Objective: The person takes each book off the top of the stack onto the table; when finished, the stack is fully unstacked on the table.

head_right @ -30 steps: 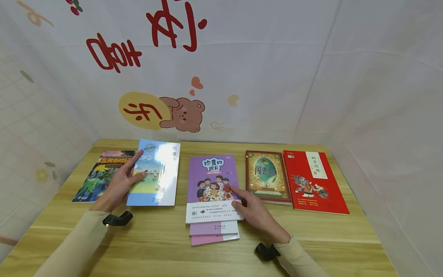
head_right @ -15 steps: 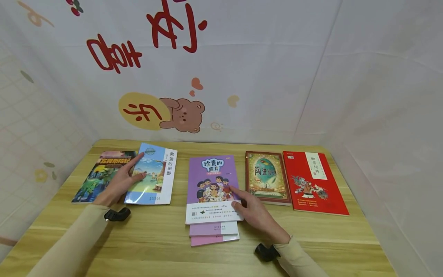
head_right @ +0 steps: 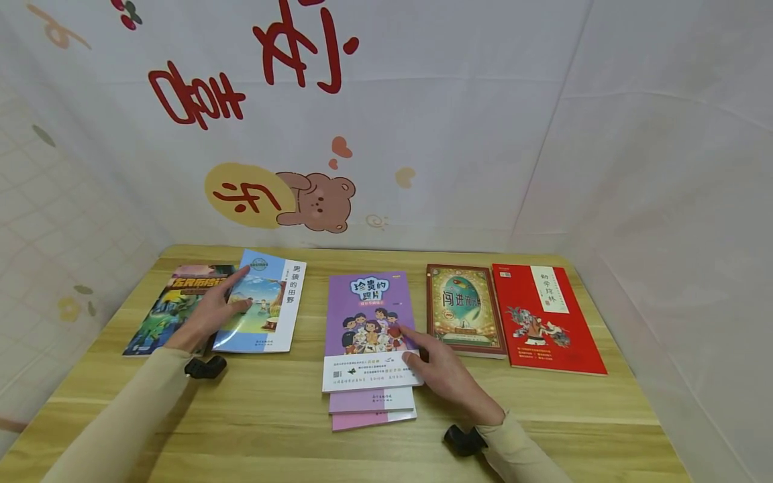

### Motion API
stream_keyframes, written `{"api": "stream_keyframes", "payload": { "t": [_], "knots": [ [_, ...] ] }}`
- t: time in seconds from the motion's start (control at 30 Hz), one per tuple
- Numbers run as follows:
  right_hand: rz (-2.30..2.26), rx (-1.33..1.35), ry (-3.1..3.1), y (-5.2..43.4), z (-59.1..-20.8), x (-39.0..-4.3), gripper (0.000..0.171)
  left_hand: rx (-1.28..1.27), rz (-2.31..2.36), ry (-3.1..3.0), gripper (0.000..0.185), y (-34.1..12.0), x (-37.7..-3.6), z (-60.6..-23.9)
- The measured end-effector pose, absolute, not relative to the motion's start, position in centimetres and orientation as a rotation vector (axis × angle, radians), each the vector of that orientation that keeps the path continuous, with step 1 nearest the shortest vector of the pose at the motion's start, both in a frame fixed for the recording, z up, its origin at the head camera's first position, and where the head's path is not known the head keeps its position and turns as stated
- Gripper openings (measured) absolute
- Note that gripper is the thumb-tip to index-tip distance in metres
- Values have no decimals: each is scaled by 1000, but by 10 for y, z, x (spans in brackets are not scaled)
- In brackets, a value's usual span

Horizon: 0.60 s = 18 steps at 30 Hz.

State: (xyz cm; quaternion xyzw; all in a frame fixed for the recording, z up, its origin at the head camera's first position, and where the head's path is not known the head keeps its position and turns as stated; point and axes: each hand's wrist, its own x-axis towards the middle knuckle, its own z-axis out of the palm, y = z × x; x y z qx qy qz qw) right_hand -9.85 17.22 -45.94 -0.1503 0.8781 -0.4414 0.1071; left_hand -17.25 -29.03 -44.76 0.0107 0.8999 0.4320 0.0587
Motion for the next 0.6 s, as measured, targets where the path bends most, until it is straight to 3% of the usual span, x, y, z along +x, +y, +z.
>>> {"api": "stream_keyframes", "payload": {
  "t": [0.6],
  "knots": [
    [-1312,-442,2569,173,-462,-101,55,-10,1199,2821,68,-283,-177,-452]
  ]
}}
